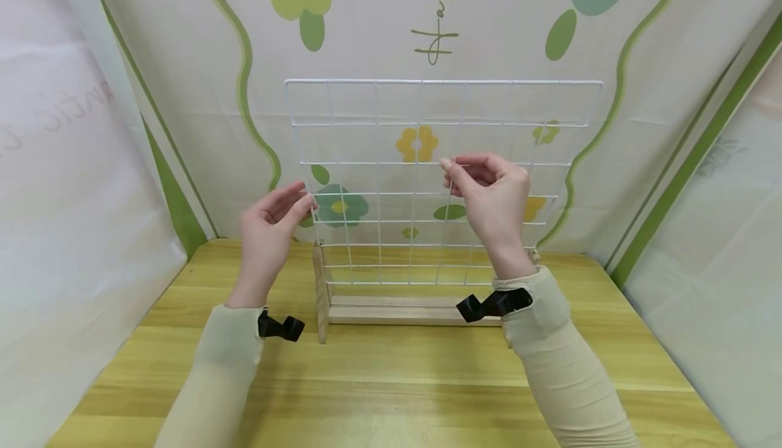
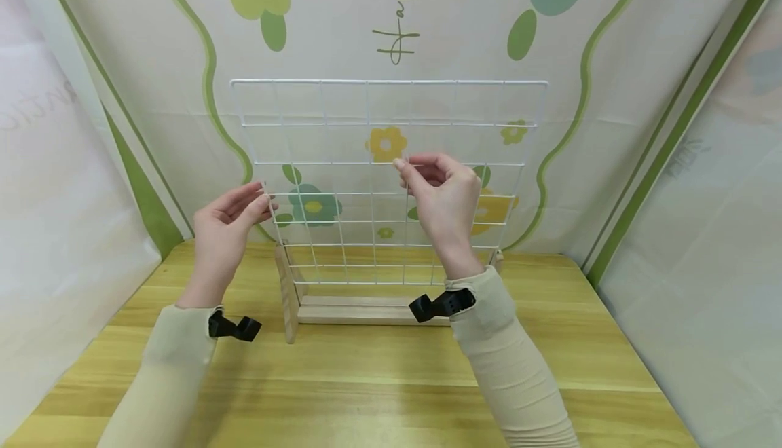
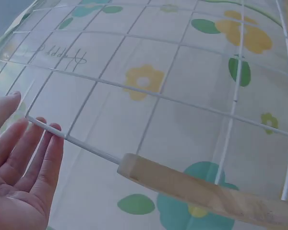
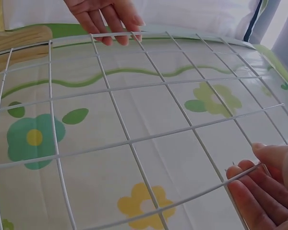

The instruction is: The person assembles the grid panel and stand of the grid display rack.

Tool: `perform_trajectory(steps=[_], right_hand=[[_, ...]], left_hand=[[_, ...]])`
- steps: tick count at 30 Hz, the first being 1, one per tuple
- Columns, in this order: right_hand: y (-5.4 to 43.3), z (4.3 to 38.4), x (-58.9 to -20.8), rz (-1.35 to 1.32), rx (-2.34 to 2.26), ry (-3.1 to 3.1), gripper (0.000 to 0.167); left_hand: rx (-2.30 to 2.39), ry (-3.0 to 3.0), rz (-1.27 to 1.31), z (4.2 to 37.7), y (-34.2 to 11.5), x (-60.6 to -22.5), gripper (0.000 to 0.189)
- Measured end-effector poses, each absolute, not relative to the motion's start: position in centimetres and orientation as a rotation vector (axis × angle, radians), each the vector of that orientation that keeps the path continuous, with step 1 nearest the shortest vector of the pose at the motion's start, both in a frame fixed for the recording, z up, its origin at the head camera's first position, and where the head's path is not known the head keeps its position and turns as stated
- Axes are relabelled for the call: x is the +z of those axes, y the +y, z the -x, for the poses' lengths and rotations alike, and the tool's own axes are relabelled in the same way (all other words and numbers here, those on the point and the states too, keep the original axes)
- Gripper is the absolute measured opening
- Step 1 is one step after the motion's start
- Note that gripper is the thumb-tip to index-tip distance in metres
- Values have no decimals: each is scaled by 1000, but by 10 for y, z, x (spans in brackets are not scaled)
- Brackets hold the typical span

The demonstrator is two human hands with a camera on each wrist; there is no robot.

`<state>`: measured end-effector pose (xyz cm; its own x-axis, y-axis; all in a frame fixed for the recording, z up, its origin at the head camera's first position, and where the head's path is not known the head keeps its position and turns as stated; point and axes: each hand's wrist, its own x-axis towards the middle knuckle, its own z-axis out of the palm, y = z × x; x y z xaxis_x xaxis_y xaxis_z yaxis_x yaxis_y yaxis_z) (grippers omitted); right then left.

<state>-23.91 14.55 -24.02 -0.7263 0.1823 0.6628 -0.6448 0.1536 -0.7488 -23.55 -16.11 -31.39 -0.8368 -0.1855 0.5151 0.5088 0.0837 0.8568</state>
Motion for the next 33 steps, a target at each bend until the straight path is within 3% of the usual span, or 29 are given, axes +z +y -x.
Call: perform_trajectory(steps=[21, 33], right_hand=[[157, 235, -266, -446, 1612, -1820, 25], [198, 214, -270, -404, 1623, -1757, 27]], left_hand=[[-1735, -1822, 351, 243, -152, -321, 22], [-1728, -1794, 370, 245, -152, -323, 21]])
